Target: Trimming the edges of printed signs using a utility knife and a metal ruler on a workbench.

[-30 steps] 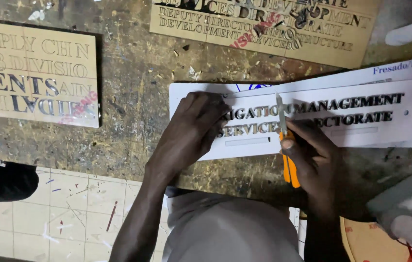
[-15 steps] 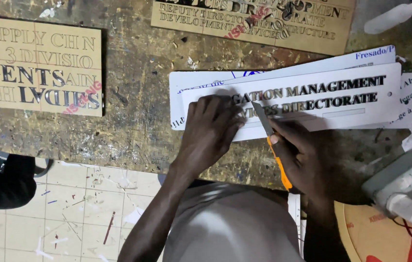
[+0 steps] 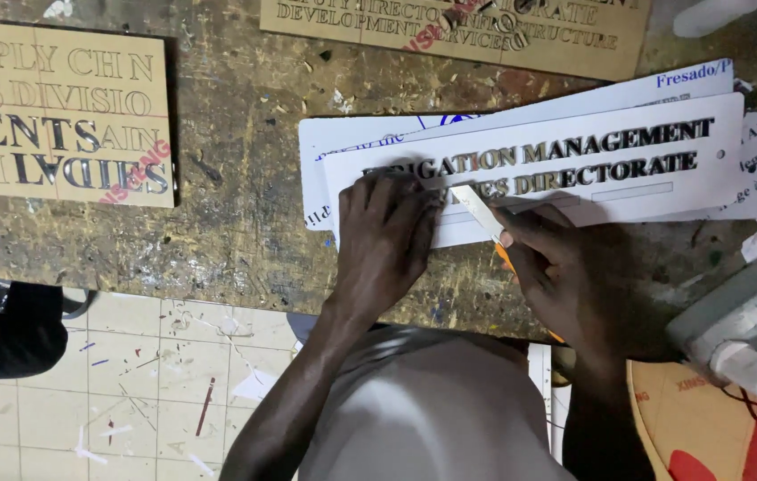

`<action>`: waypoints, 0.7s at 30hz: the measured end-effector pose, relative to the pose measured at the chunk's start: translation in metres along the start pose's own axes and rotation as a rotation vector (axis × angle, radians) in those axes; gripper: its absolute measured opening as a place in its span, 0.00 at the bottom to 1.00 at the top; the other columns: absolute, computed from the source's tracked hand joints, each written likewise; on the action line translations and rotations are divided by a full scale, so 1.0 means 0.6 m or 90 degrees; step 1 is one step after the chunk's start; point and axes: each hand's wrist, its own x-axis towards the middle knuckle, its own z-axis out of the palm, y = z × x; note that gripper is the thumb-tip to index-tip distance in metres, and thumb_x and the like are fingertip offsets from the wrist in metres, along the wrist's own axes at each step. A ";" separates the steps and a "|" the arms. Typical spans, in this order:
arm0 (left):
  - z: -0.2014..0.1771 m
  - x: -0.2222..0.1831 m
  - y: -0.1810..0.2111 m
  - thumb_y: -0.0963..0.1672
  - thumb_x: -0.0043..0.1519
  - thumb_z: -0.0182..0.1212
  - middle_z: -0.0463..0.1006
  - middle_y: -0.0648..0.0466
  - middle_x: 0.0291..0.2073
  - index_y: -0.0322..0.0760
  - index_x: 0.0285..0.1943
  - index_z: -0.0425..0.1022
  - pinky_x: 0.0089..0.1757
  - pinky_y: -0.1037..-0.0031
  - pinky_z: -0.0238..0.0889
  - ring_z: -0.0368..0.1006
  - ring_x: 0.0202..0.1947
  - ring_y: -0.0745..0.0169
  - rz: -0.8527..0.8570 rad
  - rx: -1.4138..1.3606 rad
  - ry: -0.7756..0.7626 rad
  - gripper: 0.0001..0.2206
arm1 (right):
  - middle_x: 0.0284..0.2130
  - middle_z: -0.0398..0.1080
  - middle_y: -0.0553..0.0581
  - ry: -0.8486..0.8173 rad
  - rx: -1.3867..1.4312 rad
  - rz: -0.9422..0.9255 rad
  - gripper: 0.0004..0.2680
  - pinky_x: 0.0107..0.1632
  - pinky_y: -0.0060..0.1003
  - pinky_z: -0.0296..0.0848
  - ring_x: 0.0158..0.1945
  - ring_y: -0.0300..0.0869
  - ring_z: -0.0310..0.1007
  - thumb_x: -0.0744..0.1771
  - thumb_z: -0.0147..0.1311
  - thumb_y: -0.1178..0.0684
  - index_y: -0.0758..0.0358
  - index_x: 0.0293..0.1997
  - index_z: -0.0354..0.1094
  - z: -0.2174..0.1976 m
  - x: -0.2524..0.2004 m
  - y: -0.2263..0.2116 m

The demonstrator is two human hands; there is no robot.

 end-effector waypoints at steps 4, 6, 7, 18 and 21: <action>0.001 0.005 0.005 0.46 0.74 0.66 0.75 0.50 0.50 0.38 0.55 0.85 0.53 0.53 0.60 0.70 0.61 0.39 -0.021 -0.004 0.014 0.08 | 0.39 0.84 0.69 -0.003 -0.041 -0.021 0.13 0.40 0.58 0.87 0.40 0.65 0.87 0.74 0.55 0.55 0.63 0.66 0.80 -0.004 0.005 -0.011; -0.005 0.014 0.015 0.47 0.71 0.71 0.76 0.51 0.51 0.41 0.57 0.85 0.53 0.52 0.59 0.71 0.60 0.40 -0.019 0.016 0.011 0.10 | 0.42 0.83 0.76 -0.045 -0.046 -0.020 0.15 0.52 0.70 0.83 0.44 0.72 0.84 0.75 0.50 0.55 0.70 0.67 0.79 -0.023 0.011 -0.043; -0.004 0.012 0.014 0.47 0.71 0.71 0.76 0.51 0.51 0.41 0.57 0.85 0.53 0.52 0.59 0.71 0.60 0.40 -0.020 0.016 0.010 0.10 | 0.42 0.83 0.76 -0.046 -0.046 -0.019 0.15 0.52 0.70 0.83 0.44 0.72 0.84 0.75 0.50 0.55 0.70 0.67 0.79 -0.014 0.009 -0.028; -0.009 0.016 0.013 0.46 0.71 0.71 0.76 0.50 0.51 0.42 0.55 0.86 0.51 0.53 0.57 0.71 0.58 0.40 -0.014 0.007 0.010 0.08 | 0.39 0.85 0.68 -0.037 0.015 0.050 0.13 0.44 0.59 0.89 0.41 0.62 0.88 0.75 0.55 0.51 0.61 0.64 0.82 0.004 0.000 0.010; -0.005 0.012 0.005 0.47 0.71 0.71 0.77 0.50 0.51 0.43 0.56 0.86 0.52 0.54 0.57 0.71 0.58 0.40 -0.005 0.013 0.010 0.08 | 0.38 0.84 0.70 -0.044 0.022 0.027 0.12 0.44 0.64 0.89 0.41 0.66 0.87 0.75 0.55 0.51 0.63 0.62 0.82 0.002 0.010 0.008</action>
